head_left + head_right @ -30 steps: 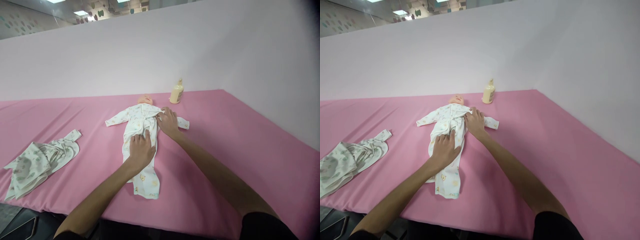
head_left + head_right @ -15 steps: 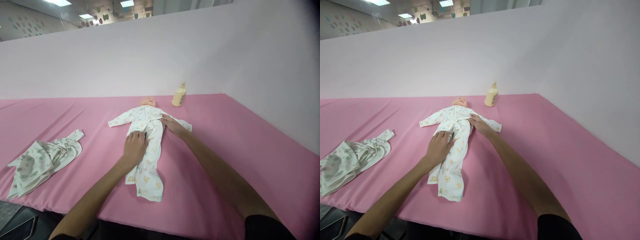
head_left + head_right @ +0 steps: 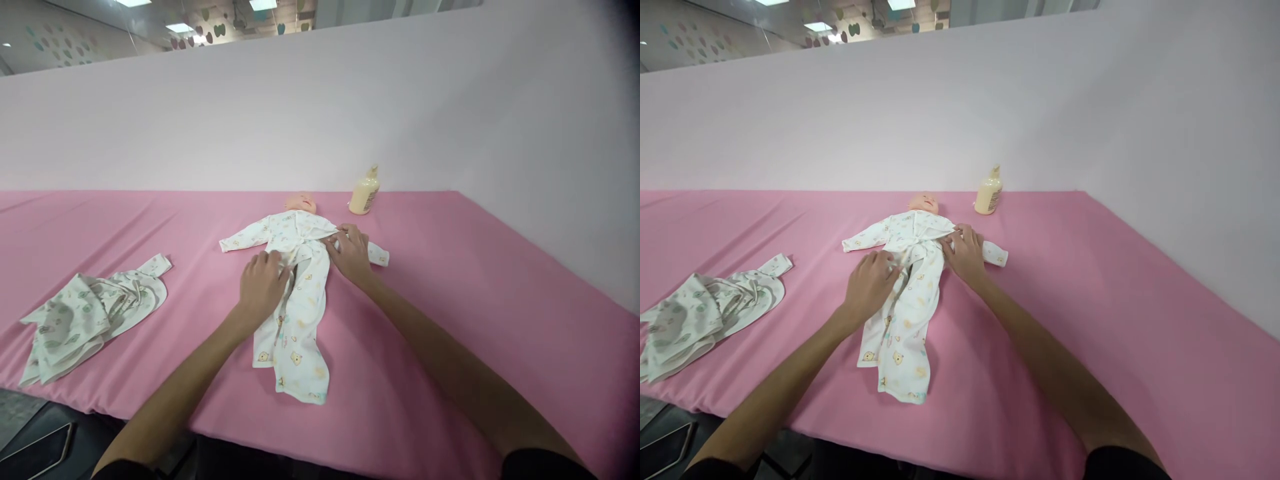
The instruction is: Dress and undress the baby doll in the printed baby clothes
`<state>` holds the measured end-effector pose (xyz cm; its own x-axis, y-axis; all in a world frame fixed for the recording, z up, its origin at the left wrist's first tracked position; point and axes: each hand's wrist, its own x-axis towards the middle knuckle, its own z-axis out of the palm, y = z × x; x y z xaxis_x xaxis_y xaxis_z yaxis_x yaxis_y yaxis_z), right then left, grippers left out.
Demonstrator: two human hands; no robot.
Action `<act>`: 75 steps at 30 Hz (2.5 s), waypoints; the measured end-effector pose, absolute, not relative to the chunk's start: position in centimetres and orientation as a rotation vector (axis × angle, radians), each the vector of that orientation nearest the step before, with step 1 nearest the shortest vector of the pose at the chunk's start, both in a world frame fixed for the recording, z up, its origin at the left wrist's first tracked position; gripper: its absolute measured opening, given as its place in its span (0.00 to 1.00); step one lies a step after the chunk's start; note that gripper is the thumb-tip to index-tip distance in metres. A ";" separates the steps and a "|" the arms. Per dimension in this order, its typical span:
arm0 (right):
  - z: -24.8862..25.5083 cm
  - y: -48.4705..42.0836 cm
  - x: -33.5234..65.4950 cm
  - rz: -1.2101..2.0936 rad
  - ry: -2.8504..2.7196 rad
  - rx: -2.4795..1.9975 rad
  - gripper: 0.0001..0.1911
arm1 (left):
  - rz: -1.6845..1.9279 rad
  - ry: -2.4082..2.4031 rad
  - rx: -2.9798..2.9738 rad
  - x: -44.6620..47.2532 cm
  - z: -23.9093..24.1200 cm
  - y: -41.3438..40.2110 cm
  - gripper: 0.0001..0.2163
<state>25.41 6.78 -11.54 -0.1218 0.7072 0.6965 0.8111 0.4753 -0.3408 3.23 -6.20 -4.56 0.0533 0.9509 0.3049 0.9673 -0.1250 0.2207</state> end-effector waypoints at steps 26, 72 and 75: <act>-3.9 4.4 15.5 -0.216 -2.406 -1.133 0.20 | -0.922 -1.867 -2.482 -2.3 1.4 -0.7 0.13; -0.7 6.6 10.6 -0.008 -2.983 -1.450 0.12 | -0.524 -2.170 -2.632 -5.0 -1.4 0.7 0.12; -1.0 6.7 10.5 -0.057 -3.002 -1.407 0.11 | -0.481 -2.102 -2.710 -4.8 -1.2 0.4 0.14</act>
<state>10.45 6.69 -0.97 -0.6273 0.7655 -0.1429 0.7595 0.6420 0.1049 -4.78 0.40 -1.17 0.2445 0.9694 0.0199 0.8817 -0.2308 0.4115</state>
